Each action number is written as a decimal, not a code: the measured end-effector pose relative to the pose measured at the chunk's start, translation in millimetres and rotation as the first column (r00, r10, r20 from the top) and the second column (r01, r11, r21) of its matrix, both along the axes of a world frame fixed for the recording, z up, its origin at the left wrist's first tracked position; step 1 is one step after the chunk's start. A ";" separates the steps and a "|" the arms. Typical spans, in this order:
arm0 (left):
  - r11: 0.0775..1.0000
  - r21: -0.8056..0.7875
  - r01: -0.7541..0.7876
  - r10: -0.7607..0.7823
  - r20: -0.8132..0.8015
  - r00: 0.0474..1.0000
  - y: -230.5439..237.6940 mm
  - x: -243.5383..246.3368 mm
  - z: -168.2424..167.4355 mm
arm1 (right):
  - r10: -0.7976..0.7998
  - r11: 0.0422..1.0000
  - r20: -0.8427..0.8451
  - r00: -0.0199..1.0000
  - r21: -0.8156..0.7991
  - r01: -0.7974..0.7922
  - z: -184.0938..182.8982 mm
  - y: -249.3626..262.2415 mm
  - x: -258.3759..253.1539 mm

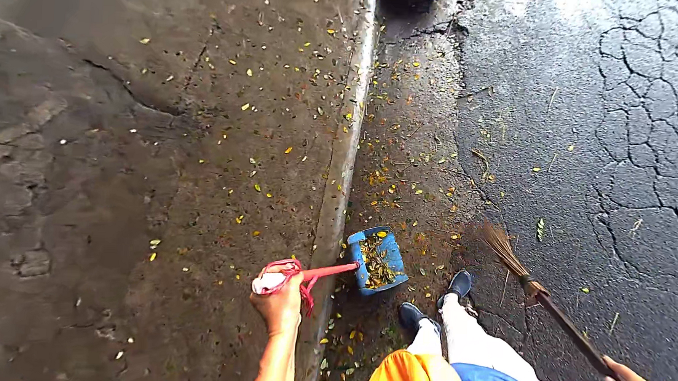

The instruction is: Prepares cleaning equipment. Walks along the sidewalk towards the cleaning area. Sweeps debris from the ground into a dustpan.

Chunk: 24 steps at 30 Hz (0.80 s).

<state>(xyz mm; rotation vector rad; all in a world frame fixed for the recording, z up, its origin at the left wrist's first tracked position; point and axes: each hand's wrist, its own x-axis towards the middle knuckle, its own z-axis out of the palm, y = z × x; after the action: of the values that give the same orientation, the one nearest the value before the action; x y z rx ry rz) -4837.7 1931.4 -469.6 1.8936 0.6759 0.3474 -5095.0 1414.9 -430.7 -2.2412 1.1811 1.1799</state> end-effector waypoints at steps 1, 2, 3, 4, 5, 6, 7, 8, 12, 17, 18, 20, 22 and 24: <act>1.000 -0.002 0.018 -0.019 -0.013 1.000 -11.2 7.8 -5.0 | 0.006 1.000 -0.022 1.000 -0.005 -0.006 -25.6 8.4 11.1; 1.000 -0.007 0.030 -0.030 -0.033 0.999 -25.8 15.1 -10.5 | 0.035 0.999 -0.046 0.998 0.029 -0.034 -49.9 16.9 26.3; 0.999 -0.002 0.034 -0.034 -0.040 0.999 -39.9 23.1 -17.6 | 0.079 0.992 -0.065 0.995 0.101 -0.072 -69.7 24.4 42.4; 0.999 -0.002 0.044 -0.044 -0.041 0.998 -51.3 30.8 -21.4 | 0.108 0.978 -0.072 0.992 0.187 -0.093 -81.6 29.8 55.4; 0.998 0.004 0.055 -0.055 -0.022 0.998 -57.8 41.0 -23.6 | 0.113 0.962 -0.063 0.992 0.258 -0.093 -86.0 30.3 65.1; 0.998 0.011 0.069 -0.069 0.003 0.998 -60.5 53.0 -24.3 | 0.106 0.950 -0.047 0.993 0.299 -0.087 -82.4 24.0 71.8; 0.996 0.014 0.083 -0.083 0.025 0.996 -60.9 62.7 -23.6 | 0.085 0.946 -0.026 0.996 0.317 -0.073 -74.0 11.9 71.2; 0.996 0.015 0.093 -0.093 0.037 0.995 -60.3 70.4 -22.1 | 0.044 0.945 -0.007 0.999 0.326 -0.039 -63.9 -2.7 63.2; 0.990 0.025 0.140 -0.141 0.055 0.988 -80.1 91.2 -15.0 | -0.082 0.975 0.040 0.996 0.211 0.072 -18.0 -33.1 34.5; 0.987 0.059 0.147 -0.144 -0.050 0.988 -145.0 99.0 -13.8 | -0.061 0.988 -0.007 0.998 0.144 0.061 -77.3 3.8 76.2; 0.985 0.072 0.156 -0.153 -0.056 0.987 -155.0 103.7 -13.0 | -0.005 0.975 -0.030 1.000 0.223 0.012 -92.4 7.4 88.1; 0.981 0.096 0.168 -0.163 -0.059 0.985 -163.6 121.9 -7.9 | 0.092 0.929 -0.032 0.995 0.361 -0.074 -103.2 4.4 105.2; 0.973 0.117 0.199 -0.193 -0.055 0.980 -153.7 141.9 -3.1 | 0.062 0.907 0.018 0.998 0.415 -0.064 -95.2 -17.8 99.5; 0.965 0.106 0.238 -0.236 -0.031 0.971 -133.6 163.2 -0.4 | -0.067 0.899 0.063 0.996 0.436 0.032 -73.8 -50.6 74.1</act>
<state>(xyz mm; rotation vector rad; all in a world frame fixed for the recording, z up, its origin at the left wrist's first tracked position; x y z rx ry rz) -4674.5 1797.8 -469.9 2.0587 0.4423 0.2180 -5020.9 1364.3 -504.5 -1.8882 0.8365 1.1875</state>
